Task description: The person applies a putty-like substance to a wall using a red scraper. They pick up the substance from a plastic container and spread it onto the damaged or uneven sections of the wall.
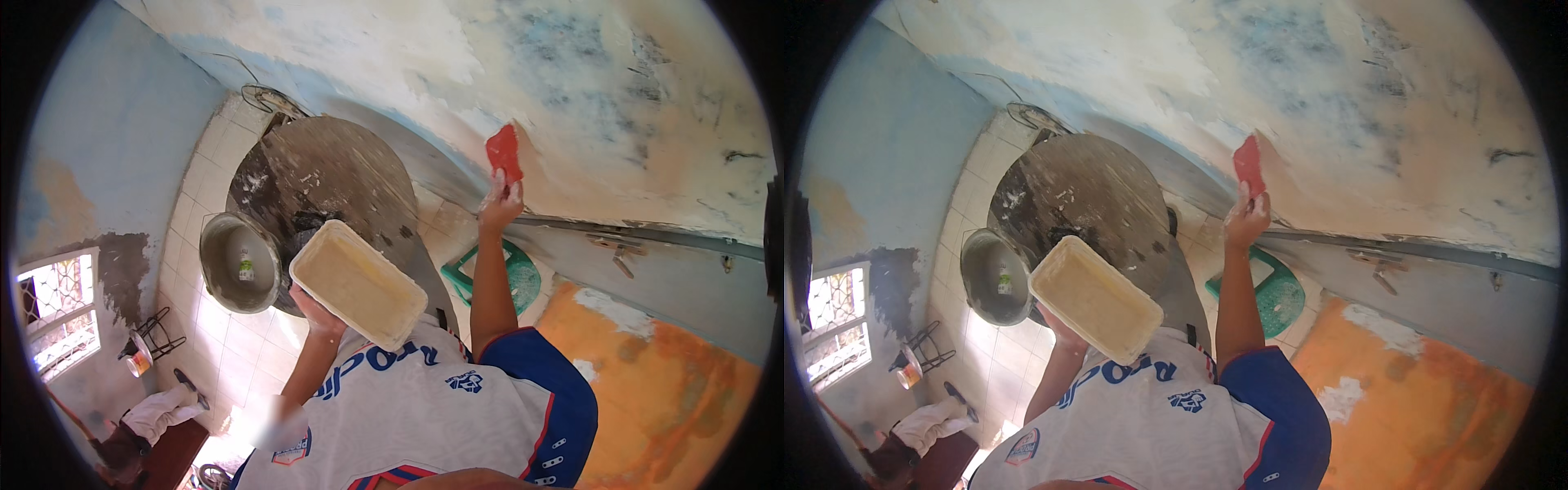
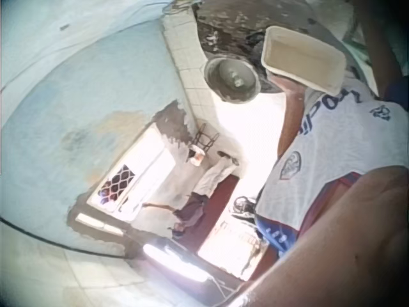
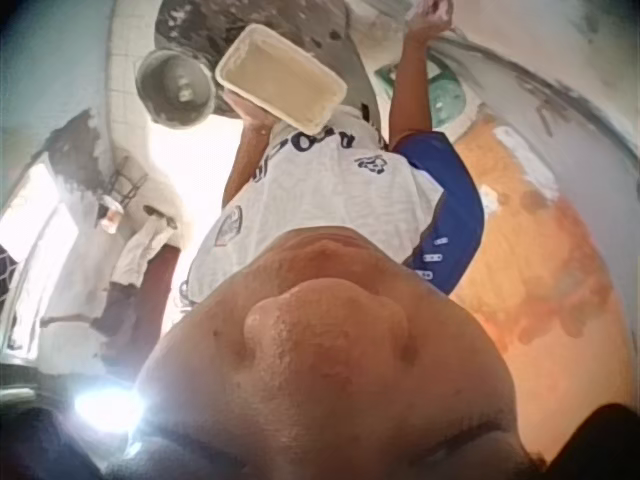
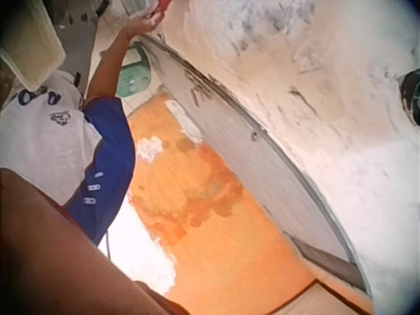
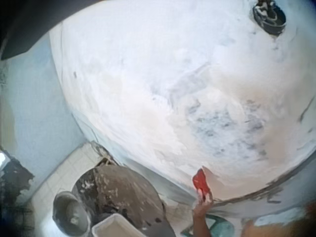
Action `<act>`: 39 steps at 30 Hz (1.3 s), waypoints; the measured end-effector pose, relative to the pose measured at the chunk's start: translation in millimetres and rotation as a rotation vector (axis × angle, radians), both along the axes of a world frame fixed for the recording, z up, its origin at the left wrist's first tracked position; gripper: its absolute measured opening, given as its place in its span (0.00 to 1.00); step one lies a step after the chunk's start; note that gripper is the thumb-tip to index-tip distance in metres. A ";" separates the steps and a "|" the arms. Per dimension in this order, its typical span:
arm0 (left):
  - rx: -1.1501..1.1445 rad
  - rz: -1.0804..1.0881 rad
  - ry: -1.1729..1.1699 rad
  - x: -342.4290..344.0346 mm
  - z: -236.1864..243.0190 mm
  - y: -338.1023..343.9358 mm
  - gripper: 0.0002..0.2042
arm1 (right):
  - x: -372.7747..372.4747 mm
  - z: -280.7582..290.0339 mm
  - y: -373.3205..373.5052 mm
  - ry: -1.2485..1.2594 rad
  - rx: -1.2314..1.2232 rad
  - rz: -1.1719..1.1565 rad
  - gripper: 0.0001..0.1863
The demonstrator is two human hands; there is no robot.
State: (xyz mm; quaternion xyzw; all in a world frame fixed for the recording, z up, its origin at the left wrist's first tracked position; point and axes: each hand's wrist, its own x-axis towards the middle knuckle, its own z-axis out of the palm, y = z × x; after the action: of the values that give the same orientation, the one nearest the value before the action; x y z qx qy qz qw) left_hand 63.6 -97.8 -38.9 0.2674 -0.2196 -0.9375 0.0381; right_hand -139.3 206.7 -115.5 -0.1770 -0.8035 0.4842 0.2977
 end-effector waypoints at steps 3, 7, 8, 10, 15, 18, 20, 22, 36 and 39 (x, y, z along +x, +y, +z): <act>-0.041 -0.025 -0.076 -5.9 13.3 1.7 0.31 | -8.5 -19.3 -8.2 0.113 0.246 0.116 0.12; 0.044 -0.077 -0.063 -2.9 -9.4 -3.6 0.32 | -52.8 -23.3 -26.7 -0.036 0.296 0.185 0.12; 0.056 -0.079 -0.056 0.7 -13.6 -3.4 0.32 | -58.1 -21.7 -23.5 0.007 0.202 0.146 0.11; 0.080 -0.094 -0.039 4.6 -18.2 -5.0 0.33 | -64.9 -12.6 -4.2 0.096 0.014 0.056 0.11; 0.010 -0.044 -0.110 6.5 -7.7 0.8 0.33 | -14.3 22.3 0.0 0.094 -0.011 0.048 0.11; 0.077 -0.079 -0.112 8.0 -16.7 -6.0 0.34 | -24.5 7.4 -5.7 0.135 0.201 0.202 0.10; 0.092 -0.074 -0.118 7.0 -16.3 -5.9 0.34 | -36.0 20.1 -8.4 0.028 0.264 0.116 0.12; 0.074 -0.067 -0.117 4.6 -8.7 -3.2 0.34 | -49.3 21.3 11.5 0.063 0.223 0.031 0.13; 0.027 -0.086 -0.111 0.9 -4.3 -0.9 0.36 | -41.0 11.4 33.9 0.024 0.011 0.053 0.12; 0.004 -0.077 -0.074 3.2 -7.9 -1.5 0.36 | -14.3 22.7 22.0 0.068 -0.072 0.110 0.09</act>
State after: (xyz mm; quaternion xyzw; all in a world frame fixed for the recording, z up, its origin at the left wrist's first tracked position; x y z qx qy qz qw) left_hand 66.8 -99.3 -46.8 0.2933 -0.2289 -0.9282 -0.0066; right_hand -153.6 228.8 -92.8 -0.1266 -0.7834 0.5342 0.2914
